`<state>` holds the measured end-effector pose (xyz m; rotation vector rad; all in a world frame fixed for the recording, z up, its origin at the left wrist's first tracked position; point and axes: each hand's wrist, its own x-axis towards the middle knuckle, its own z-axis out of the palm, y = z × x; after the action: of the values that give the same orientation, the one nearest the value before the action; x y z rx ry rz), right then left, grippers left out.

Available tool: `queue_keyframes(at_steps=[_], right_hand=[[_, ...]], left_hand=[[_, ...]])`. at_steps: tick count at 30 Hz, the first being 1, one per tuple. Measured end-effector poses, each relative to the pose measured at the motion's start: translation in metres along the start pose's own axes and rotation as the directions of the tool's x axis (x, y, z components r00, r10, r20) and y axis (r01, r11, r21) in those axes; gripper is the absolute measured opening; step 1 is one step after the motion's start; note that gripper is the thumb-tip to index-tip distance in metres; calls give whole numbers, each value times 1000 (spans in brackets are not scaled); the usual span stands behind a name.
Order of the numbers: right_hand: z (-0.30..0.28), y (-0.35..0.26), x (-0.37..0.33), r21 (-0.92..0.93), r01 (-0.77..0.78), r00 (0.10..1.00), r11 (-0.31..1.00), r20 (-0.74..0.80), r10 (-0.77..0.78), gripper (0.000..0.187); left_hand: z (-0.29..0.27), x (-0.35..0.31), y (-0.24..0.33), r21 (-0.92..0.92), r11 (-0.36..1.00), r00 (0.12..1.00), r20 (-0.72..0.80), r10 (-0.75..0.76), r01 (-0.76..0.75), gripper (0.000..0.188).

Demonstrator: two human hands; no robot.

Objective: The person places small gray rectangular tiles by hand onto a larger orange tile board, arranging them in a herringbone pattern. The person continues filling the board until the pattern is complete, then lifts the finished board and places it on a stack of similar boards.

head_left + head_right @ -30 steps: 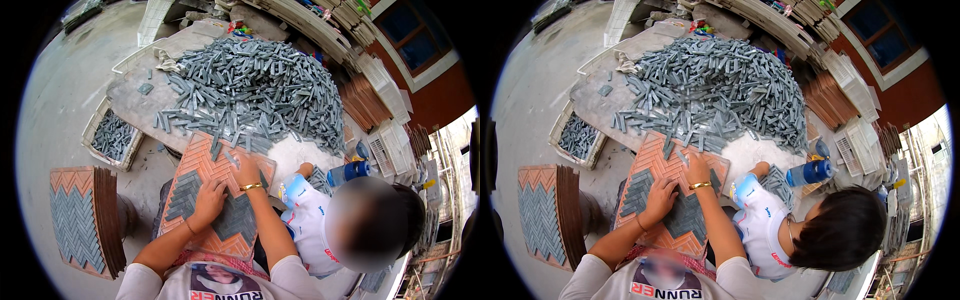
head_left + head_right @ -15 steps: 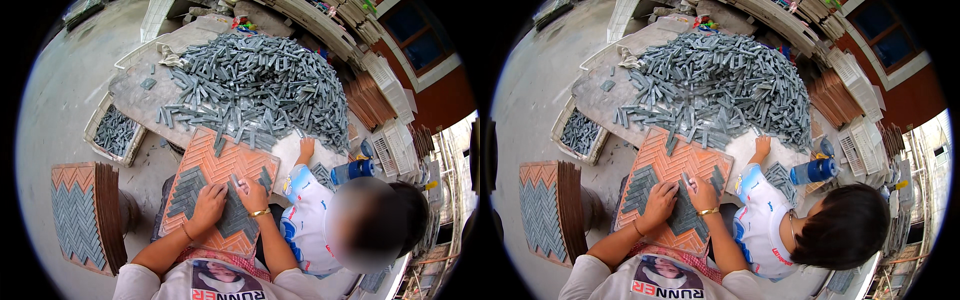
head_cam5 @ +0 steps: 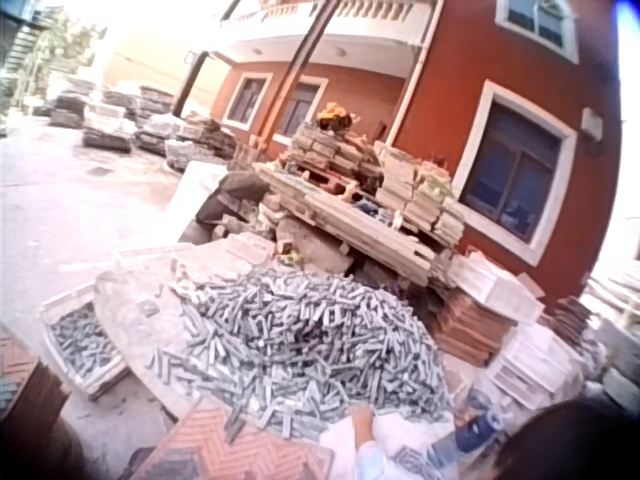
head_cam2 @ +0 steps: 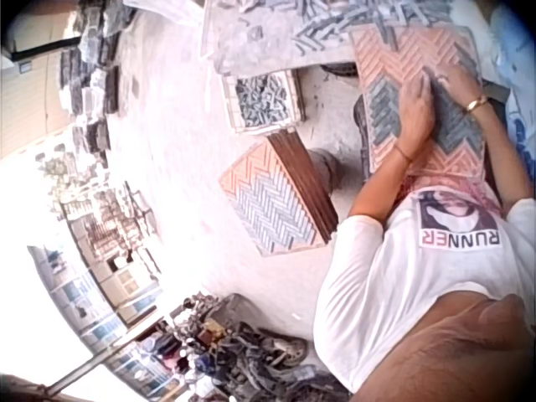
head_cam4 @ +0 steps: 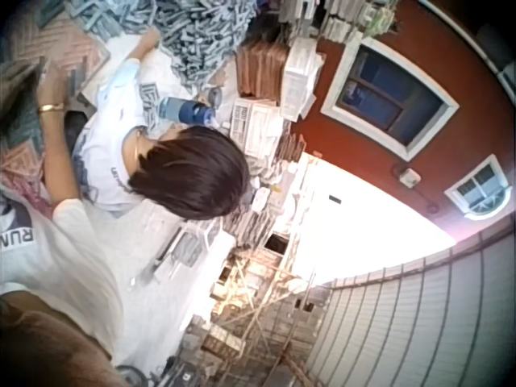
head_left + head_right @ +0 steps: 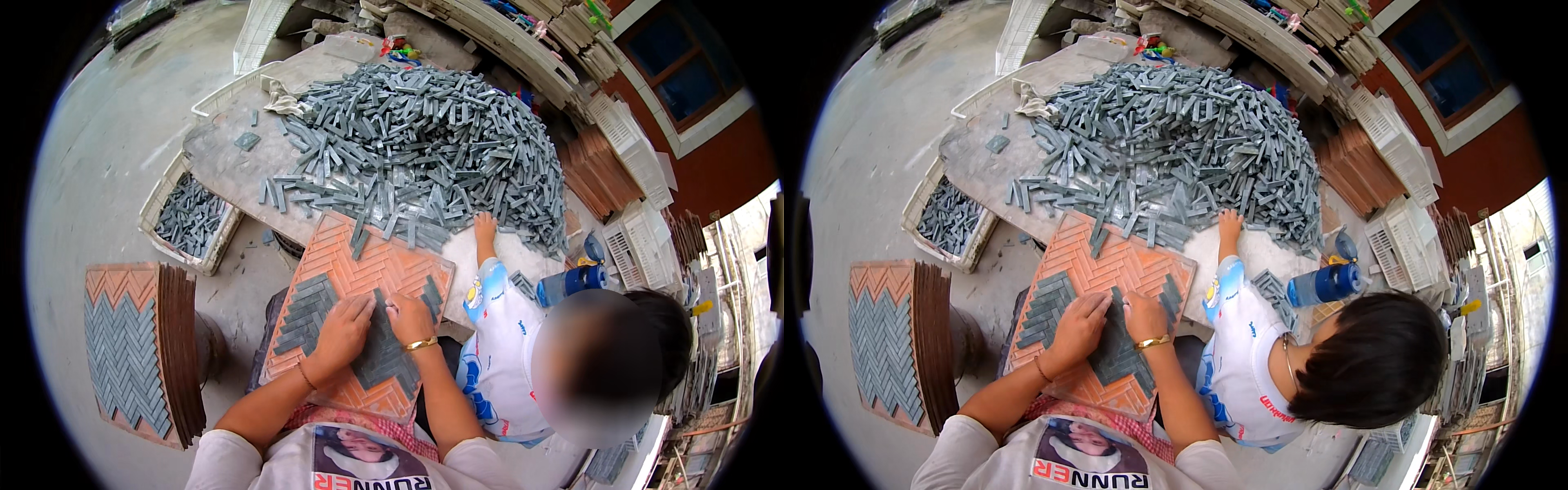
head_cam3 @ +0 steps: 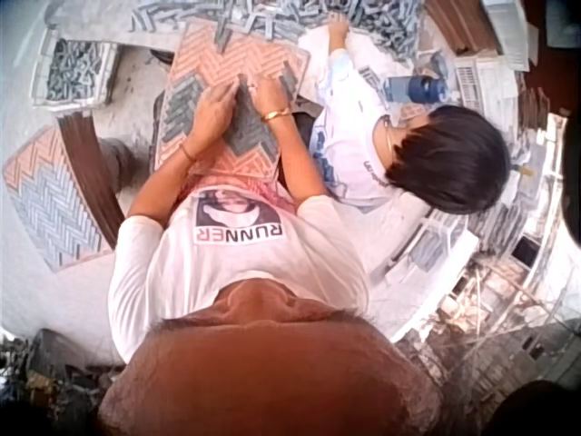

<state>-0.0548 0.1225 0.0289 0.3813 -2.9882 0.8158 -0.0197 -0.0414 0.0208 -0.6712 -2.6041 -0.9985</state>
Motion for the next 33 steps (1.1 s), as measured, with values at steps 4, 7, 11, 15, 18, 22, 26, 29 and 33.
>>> queue_keyframes(at_steps=[4,7,11,15,18,22,26,29,33], right_hand=[[-9,7,28,-16,-98,983,995,157,99,11],[-3,14,66,68,-40,980,997,-193,52,15],[16,-1,118,4,-178,936,984,-307,171,31],[21,6,134,168,-256,924,952,-248,292,33],[8,24,119,482,-306,919,821,-76,387,23],[2,40,77,766,-288,941,574,114,320,18],[6,56,36,610,-166,978,775,1,209,15],[-6,22,21,313,-177,983,933,1,186,13],[-10,9,16,256,-199,980,946,41,195,10]], left_hand=[[18,1,3,29,999,996,89,11,-14,54],[32,0,7,101,994,987,157,29,-46,60],[33,-3,4,161,986,983,183,12,-42,60],[34,-4,2,120,992,986,167,25,-45,61],[33,-4,3,93,995,989,149,23,-38,59],[30,-5,4,119,992,989,149,11,-29,58],[31,-3,7,125,991,985,172,32,-54,58],[28,-4,6,123,991,986,166,24,-45,58],[27,-2,6,117,992,987,161,21,-40,58]])
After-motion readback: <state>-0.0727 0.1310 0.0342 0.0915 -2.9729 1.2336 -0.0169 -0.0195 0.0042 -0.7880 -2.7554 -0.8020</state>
